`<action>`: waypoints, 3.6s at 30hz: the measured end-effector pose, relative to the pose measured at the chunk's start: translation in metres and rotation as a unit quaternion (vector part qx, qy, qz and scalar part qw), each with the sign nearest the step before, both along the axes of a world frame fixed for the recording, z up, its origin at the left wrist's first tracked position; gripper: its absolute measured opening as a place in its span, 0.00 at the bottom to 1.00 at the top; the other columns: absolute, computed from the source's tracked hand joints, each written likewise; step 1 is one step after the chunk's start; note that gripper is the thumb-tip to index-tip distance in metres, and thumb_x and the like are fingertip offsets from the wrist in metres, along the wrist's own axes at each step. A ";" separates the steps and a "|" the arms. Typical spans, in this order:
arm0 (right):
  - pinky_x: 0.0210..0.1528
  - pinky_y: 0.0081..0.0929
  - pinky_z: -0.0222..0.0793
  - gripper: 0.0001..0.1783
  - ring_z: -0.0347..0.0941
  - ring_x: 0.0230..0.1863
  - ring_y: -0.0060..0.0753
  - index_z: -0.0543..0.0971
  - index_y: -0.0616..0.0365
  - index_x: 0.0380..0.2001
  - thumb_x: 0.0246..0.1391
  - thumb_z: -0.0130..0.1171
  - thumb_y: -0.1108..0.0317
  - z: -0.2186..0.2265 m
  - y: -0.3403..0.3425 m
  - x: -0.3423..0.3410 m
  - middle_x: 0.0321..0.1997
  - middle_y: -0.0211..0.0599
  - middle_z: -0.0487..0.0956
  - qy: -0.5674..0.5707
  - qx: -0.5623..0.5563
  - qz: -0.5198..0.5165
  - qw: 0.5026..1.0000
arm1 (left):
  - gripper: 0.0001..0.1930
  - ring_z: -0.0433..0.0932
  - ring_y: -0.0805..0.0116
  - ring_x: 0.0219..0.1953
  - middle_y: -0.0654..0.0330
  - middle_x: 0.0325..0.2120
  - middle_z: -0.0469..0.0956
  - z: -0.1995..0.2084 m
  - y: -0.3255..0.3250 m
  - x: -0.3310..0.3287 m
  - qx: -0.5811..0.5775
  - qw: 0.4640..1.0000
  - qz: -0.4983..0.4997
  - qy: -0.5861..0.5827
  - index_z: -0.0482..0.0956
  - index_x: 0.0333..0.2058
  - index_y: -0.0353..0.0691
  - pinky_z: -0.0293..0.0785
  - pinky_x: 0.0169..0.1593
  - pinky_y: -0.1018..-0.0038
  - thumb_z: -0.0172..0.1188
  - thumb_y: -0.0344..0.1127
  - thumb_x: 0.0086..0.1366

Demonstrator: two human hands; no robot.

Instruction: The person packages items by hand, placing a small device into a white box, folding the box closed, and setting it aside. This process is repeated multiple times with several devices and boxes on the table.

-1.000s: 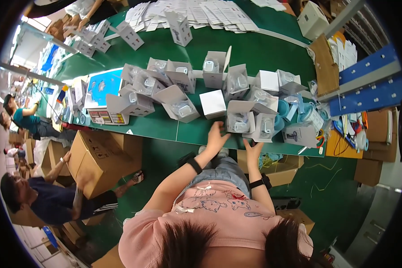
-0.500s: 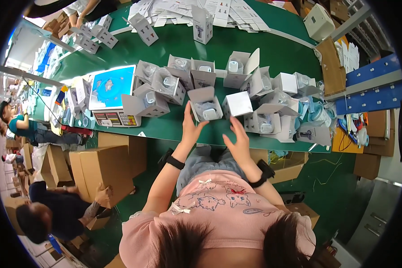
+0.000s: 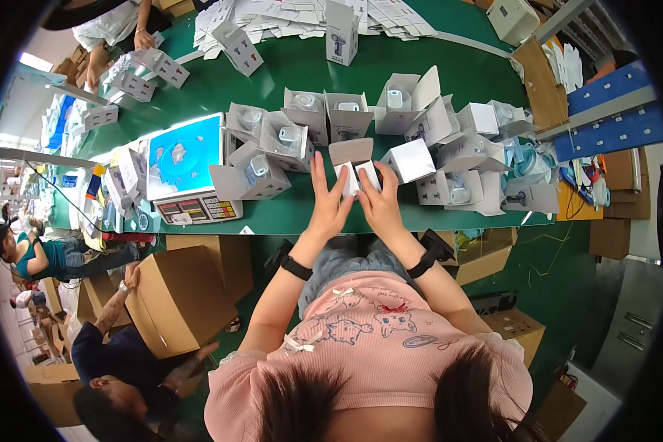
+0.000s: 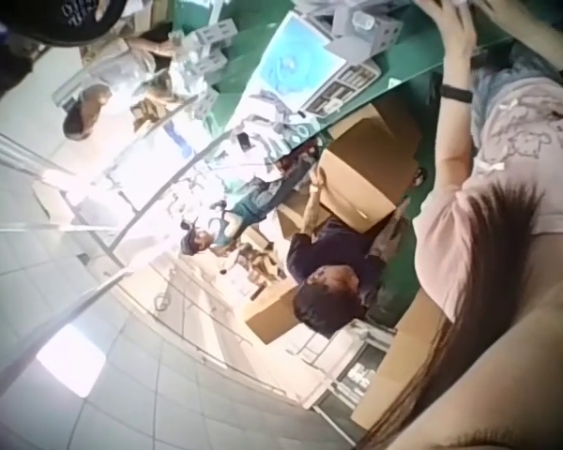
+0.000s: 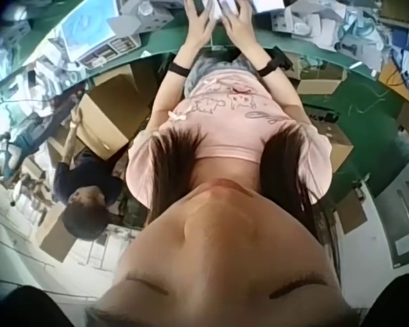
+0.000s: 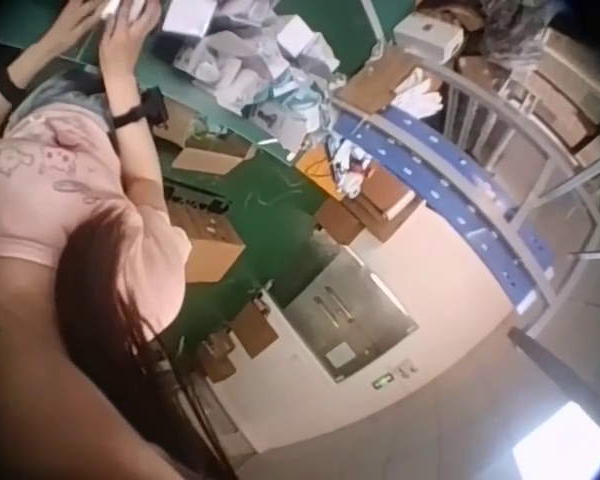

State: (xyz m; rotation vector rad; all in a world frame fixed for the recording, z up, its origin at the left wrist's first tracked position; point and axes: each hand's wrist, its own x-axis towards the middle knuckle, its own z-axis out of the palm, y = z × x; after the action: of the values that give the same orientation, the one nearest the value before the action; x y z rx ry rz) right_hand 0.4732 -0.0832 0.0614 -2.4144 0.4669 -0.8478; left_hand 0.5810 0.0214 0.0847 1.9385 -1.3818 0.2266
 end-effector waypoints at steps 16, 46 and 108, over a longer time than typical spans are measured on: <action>0.58 0.35 0.60 0.44 0.57 0.61 0.48 0.55 0.60 0.59 0.39 0.67 0.70 0.014 -0.018 -0.006 0.61 0.49 0.59 -0.025 0.239 0.120 0.963 | 0.21 0.63 0.50 0.56 0.48 0.53 0.65 0.003 0.006 0.012 -0.042 0.985 -0.127 0.110 0.72 0.43 0.33 0.61 0.57 0.57 0.63 0.27 0.48; 0.55 0.30 0.64 0.31 0.62 0.60 0.45 0.65 0.54 0.57 0.47 0.57 0.79 0.003 -0.024 -0.015 0.62 0.44 0.62 -0.054 0.241 0.115 0.962 | 0.23 0.61 0.49 0.59 0.56 0.53 0.67 0.013 -0.009 0.015 0.055 0.991 -0.122 0.027 0.72 0.48 0.37 0.60 0.58 0.56 0.62 0.29 0.50; 0.56 0.35 0.62 0.45 0.66 0.54 0.48 0.67 0.62 0.54 0.33 0.68 0.48 0.256 -0.400 0.078 0.52 0.50 0.71 0.446 -0.158 -0.063 0.879 | 0.11 0.76 0.61 0.42 0.52 0.38 0.78 0.232 0.034 0.013 -0.030 0.950 -0.040 0.307 0.76 0.38 0.30 0.69 0.48 0.72 0.53 0.22 0.54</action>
State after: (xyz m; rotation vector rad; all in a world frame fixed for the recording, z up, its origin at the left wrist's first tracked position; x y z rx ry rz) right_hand 0.5517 -0.4827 0.3170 -3.0151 0.8760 0.2483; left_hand 0.5937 0.0549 0.3168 1.6917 -1.0121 -0.3481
